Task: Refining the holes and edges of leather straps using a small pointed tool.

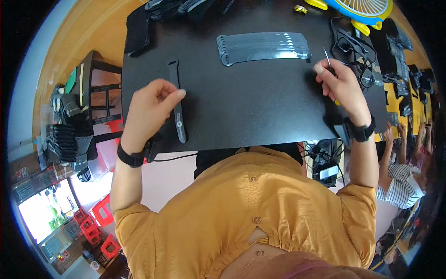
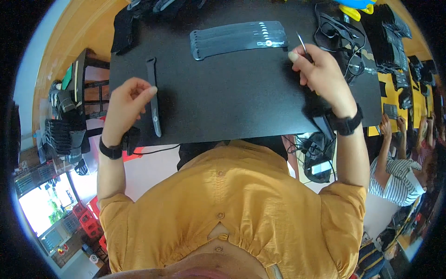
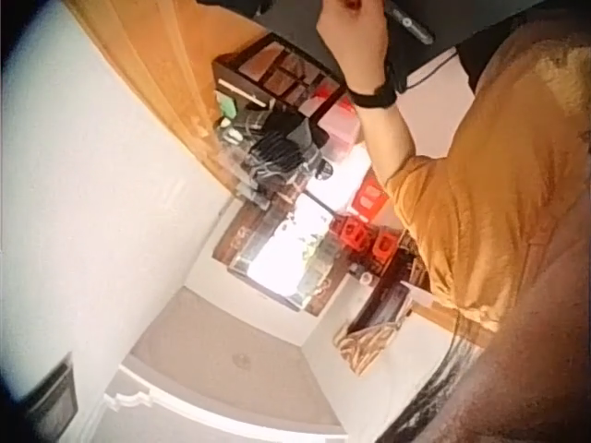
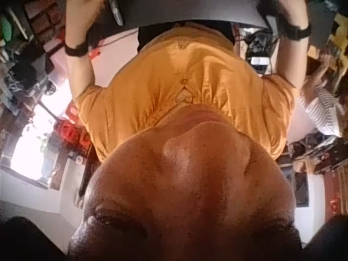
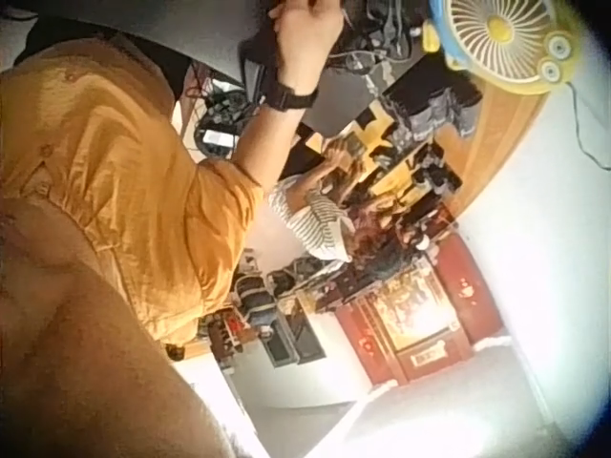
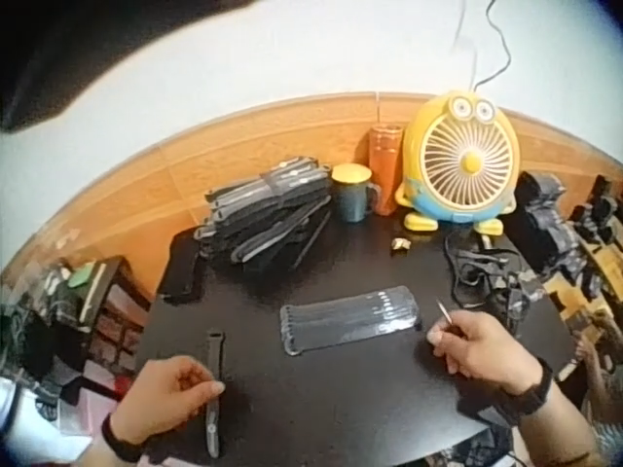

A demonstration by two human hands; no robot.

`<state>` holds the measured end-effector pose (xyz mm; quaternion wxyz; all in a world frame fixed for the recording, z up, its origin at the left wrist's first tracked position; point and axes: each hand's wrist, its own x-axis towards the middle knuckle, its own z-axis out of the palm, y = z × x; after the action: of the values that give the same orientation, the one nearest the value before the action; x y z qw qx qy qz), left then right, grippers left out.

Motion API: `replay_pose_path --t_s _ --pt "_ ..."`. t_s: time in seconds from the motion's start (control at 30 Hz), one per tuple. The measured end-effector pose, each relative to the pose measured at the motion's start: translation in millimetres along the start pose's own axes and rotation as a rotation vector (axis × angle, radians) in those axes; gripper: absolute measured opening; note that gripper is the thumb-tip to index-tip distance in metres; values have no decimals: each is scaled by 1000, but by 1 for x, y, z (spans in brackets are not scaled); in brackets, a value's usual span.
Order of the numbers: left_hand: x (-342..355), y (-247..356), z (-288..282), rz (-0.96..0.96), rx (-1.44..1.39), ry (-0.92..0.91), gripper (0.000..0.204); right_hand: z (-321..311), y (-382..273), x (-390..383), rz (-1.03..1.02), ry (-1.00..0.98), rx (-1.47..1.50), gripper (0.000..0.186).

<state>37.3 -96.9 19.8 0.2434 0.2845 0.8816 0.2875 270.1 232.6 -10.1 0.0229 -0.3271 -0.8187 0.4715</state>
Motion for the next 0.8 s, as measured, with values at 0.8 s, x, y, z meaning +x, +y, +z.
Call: replay_pose_path --t_s 0.8 --pt "-79 -14 85 -30 -815 155 21 178 -63 -65 -513 -196 417 19"
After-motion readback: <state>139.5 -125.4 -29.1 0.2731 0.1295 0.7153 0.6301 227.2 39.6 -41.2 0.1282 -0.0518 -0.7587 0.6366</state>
